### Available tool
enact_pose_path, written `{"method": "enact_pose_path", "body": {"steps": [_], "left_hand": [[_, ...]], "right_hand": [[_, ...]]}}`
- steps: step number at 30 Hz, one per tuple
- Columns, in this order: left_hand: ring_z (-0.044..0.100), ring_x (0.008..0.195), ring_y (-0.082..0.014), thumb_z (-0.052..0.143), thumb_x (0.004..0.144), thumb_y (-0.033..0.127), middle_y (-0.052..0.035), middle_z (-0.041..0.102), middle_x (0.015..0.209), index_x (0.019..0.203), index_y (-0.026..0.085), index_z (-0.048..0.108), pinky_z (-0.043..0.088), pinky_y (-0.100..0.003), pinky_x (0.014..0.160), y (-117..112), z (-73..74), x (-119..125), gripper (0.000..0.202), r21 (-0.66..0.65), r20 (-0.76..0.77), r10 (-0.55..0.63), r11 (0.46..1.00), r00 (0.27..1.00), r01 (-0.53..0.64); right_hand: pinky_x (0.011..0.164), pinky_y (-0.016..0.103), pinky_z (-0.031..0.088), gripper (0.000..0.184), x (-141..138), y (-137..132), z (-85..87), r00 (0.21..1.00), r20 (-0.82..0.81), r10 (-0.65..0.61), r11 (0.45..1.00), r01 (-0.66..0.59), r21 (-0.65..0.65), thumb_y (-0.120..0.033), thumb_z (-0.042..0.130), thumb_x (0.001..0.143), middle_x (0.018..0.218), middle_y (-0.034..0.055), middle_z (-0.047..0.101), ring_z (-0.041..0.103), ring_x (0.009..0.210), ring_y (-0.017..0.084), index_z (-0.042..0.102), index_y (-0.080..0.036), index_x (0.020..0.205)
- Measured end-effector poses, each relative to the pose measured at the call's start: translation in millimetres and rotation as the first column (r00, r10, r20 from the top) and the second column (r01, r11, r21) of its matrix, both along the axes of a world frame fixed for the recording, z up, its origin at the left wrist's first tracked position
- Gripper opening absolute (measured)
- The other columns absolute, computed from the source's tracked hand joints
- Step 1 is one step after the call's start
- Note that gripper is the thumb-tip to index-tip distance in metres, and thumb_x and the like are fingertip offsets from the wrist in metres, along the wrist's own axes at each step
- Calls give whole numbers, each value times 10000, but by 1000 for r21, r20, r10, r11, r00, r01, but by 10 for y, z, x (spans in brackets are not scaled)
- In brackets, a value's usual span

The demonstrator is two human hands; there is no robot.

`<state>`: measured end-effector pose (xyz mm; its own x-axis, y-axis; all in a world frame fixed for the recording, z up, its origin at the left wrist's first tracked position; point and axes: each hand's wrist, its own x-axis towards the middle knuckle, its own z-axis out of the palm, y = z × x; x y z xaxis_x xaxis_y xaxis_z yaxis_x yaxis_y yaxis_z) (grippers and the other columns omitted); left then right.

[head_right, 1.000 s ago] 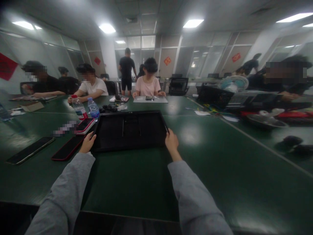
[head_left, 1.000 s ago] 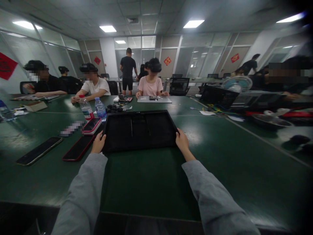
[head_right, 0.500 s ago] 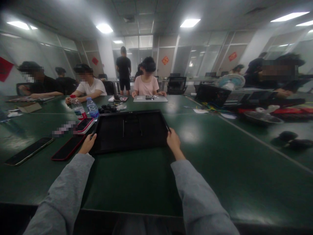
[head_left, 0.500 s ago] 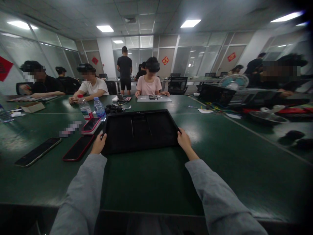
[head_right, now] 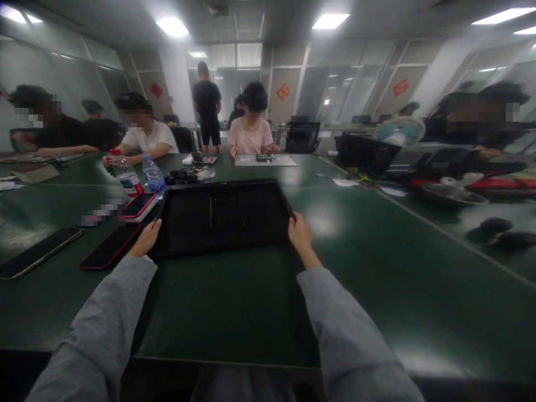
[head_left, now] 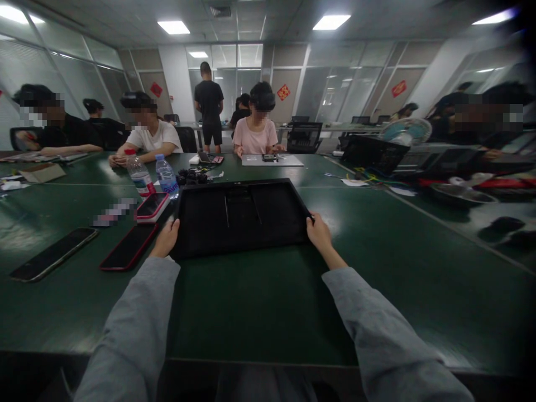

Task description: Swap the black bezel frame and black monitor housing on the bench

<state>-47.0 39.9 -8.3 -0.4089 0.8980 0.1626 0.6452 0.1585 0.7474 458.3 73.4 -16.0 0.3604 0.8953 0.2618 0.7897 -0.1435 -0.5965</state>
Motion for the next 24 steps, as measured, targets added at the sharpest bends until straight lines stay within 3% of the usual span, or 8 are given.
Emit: {"method": "enact_pose_path", "body": {"steps": [9, 24], "left_hand": [[634, 1125, -299, 404, 959, 497, -142, 707, 1141, 1112, 134, 659, 461, -419, 1007, -42, 67, 50, 470, -54, 44, 9, 998, 999, -7], [626, 1175, -287, 507, 919, 504, -172, 665, 1269, 1252, 110, 613, 458, -391, 1020, 97, -190, -121, 527, -27, -34, -55, 998, 998, 54]], "right_hand": [[906, 427, 484, 479, -59, -37, 60, 1000, 19, -24, 1000, 24, -20, -342, 372, 986, 1234, 154, 668, 640, 1072, 301, 510, -178, 1414], [927, 425, 478, 477, -38, -47, 57, 1000, 17, -5, 1000, 5, -21, -340, 377, 976, 1259, 143, 662, 633, 1109, 300, 503, -188, 1410]]}}
